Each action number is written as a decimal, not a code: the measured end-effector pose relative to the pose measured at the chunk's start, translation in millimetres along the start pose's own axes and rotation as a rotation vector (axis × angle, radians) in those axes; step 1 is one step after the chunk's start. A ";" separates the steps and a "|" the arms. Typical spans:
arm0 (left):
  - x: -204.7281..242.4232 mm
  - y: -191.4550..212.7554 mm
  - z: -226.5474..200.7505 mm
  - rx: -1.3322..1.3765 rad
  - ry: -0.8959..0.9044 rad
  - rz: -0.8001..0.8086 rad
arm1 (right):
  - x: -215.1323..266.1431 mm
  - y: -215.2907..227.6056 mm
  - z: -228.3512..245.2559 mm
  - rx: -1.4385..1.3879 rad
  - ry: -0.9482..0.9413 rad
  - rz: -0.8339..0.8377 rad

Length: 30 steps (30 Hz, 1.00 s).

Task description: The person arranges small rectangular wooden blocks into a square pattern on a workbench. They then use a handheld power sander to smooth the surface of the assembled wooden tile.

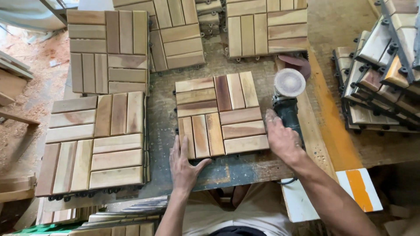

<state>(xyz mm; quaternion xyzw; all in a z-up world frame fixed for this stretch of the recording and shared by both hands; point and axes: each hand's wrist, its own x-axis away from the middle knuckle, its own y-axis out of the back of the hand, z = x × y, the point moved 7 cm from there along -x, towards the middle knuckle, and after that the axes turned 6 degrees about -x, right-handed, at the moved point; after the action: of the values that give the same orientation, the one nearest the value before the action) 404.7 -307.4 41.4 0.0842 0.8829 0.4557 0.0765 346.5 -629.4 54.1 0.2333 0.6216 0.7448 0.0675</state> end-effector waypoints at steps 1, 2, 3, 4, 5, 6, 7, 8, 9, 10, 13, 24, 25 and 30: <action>-5.6 -5.2 2.6 0.003 -0.008 -0.011 | -13.7 5.9 -7.7 0.000 0.001 -0.014; -0.4 -5.0 8.0 -0.023 -0.019 -0.071 | -20.6 0.5 -9.0 0.053 0.070 0.067; 5.3 -5.0 14.3 -0.050 -0.030 -0.130 | -26.8 -5.9 -10.0 0.106 0.139 0.147; 10.1 -10.3 21.5 -0.053 -0.017 -0.124 | -44.5 -32.2 -25.1 0.107 0.145 0.160; 15.7 -9.3 24.8 -0.073 -0.058 -0.201 | -61.9 -54.7 -35.9 0.173 0.204 0.109; 9.8 -7.9 25.5 -0.088 -0.108 -0.300 | -91.1 -67.8 -44.0 0.242 0.267 0.034; 9.4 -9.6 29.1 -0.087 -0.104 -0.316 | -91.8 -65.0 -44.6 0.247 0.277 0.023; 11.7 -9.8 33.9 -0.056 -0.104 -0.332 | -91.4 -65.1 -43.1 0.254 0.296 0.033; 14.3 -10.5 38.7 -0.025 -0.104 -0.349 | -91.2 -65.6 -42.0 0.262 0.315 0.044; 15.2 -12.6 42.7 -0.029 -0.094 -0.351 | -89.7 -64.8 -40.2 0.263 0.324 0.049; 16.5 -13.7 45.6 -0.004 -0.121 -0.375 | -84.6 -51.5 -33.6 0.326 0.353 0.001; 19.0 -5.0 32.8 -0.002 -0.155 -0.341 | -51.4 -47.1 -48.4 0.452 1.025 -0.548; 19.8 -3.9 32.7 -0.004 -0.156 -0.343 | -47.3 -43.2 -43.5 0.451 1.025 -0.550; 16.7 -2.2 25.4 -0.071 -0.198 -0.232 | 19.8 48.9 -5.1 0.385 1.053 -0.716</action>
<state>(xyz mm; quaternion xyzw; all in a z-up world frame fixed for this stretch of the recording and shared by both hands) 393.6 -284.9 24.1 0.0236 0.8581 0.4641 0.2184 336.1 -637.0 105.5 -0.3745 0.7326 0.5666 -0.0447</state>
